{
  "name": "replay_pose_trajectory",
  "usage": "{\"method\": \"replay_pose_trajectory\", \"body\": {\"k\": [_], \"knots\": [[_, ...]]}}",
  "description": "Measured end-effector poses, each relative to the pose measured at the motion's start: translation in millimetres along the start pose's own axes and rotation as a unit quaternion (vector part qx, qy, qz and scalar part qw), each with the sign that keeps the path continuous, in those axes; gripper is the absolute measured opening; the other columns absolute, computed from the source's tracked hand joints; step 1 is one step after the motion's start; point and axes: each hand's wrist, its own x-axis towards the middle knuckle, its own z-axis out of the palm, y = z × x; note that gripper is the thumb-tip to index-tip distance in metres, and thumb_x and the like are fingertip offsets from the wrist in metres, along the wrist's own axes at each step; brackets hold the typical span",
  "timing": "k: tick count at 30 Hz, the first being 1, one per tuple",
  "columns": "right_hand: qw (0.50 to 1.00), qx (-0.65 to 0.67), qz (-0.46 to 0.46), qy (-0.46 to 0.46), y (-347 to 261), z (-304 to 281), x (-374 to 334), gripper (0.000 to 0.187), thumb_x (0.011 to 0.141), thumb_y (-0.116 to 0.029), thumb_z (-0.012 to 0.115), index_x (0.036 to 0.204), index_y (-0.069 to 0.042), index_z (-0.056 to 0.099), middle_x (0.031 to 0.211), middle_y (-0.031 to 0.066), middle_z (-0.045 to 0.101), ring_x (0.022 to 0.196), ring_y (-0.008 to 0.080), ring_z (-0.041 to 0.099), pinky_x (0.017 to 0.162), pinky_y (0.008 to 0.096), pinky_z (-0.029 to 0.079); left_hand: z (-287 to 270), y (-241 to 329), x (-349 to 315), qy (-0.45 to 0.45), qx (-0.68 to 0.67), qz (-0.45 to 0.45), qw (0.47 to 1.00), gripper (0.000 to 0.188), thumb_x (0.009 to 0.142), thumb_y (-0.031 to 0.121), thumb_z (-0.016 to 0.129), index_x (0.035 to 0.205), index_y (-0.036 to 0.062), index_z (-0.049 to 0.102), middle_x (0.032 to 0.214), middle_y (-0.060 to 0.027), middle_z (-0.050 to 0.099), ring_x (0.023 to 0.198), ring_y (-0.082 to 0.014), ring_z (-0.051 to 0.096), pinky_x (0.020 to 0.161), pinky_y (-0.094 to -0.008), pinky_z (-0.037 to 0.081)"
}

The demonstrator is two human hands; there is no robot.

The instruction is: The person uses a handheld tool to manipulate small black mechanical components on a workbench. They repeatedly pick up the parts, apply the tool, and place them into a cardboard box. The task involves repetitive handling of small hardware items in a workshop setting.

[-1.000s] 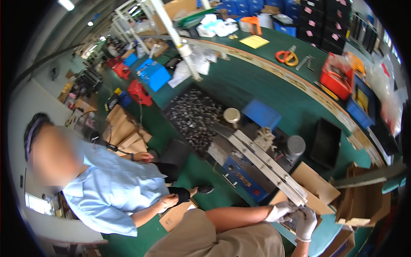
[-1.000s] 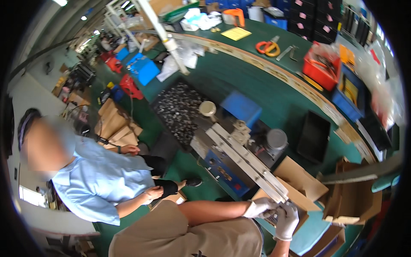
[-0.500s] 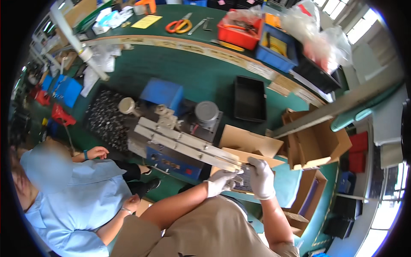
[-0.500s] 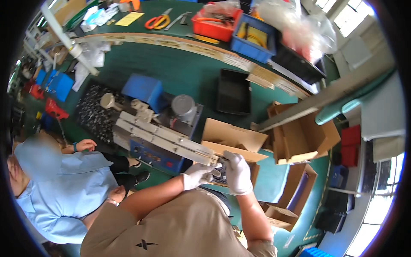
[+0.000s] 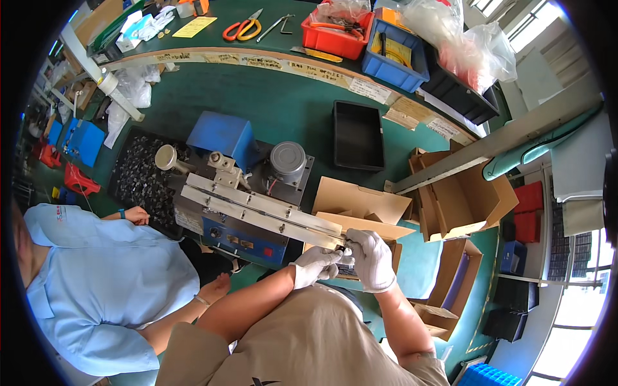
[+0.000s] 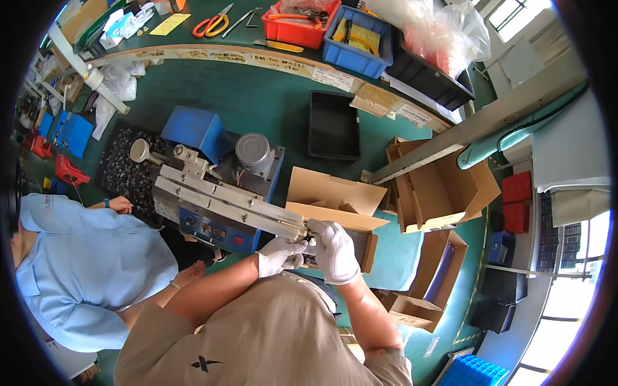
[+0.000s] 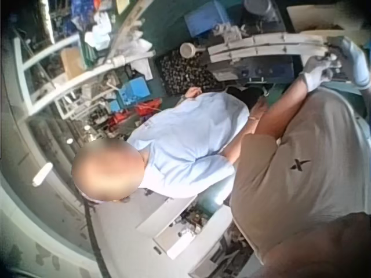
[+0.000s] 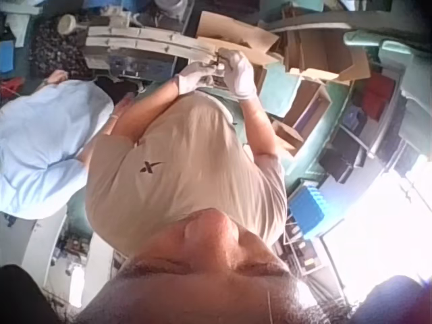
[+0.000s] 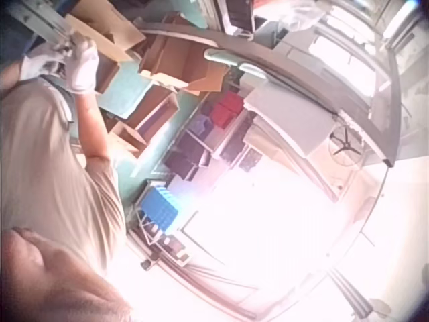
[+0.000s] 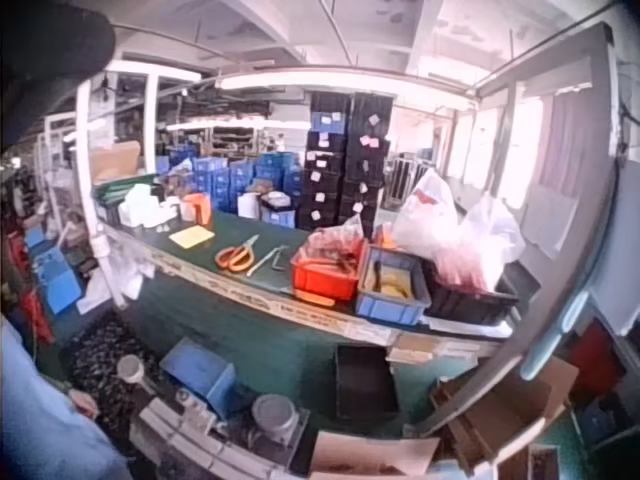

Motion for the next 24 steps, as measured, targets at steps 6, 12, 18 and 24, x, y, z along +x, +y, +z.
{"method": "replay_pose_trajectory", "body": {"k": [6, 12, 18, 24], "knots": [[1.000, -0.004, 0.011, 0.013, -3, 3, 3, 0.031, 0.082, 0.010, 0.066, 0.110, -0.004, 0.065, 0.100, 0.0147, 0.070, 0.090, 0.0342, 0.068, 0.081, 0.0397, 0.055, 3, 4, 2, 0.005, 0.036, -0.007, 0.999, 0.022, 0.104, 0.028, 0.058, 0.104, 0.0063, 0.062, 0.092, -0.0052, 0.068, 0.065, -0.0070, 0.055, 0.054, -0.0218, 0.041], [1.000, -0.020, -0.011, 0.002, -8, 7, 3, 0.036, 0.080, 0.007, 0.071, 0.113, -0.006, 0.066, 0.099, 0.0134, 0.069, 0.086, 0.0313, 0.067, 0.079, 0.0385, 0.055, 0, -13, 11, 0.043, -0.007, -0.026, 0.999, 0.018, 0.103, 0.022, 0.057, 0.103, 0.0053, 0.062, 0.086, -0.0038, 0.068, 0.063, -0.0070, 0.055, 0.052, -0.0212, 0.040], [0.994, 0.058, 0.098, 0.000, 21, -8, -15, 0.034, 0.087, 0.004, 0.070, 0.120, -0.003, 0.067, 0.107, 0.0120, 0.068, 0.091, 0.0213, 0.065, 0.083, 0.0331, 0.052, -3, -5, 7, -0.035, -0.004, -0.040, 0.999, 0.020, 0.100, 0.016, 0.055, 0.110, -0.0008, 0.063, 0.086, -0.0103, 0.068, 0.063, -0.0122, 0.058, 0.048, -0.0230, 0.042], [0.888, 0.340, 0.244, -0.189, 30, -6, -34, 0.020, 0.090, -0.002, 0.069, 0.110, -0.002, 0.068, 0.093, 0.0149, 0.068, 0.084, 0.0301, 0.067, 0.080, 0.0361, 0.054, -22, -29, 17, -0.145, -0.162, -0.095, 0.971, 0.028, 0.102, 0.021, 0.053, 0.109, -0.0035, 0.063, 0.082, -0.0145, 0.067, 0.050, -0.0174, 0.052, 0.037, -0.0252, 0.035]]}}
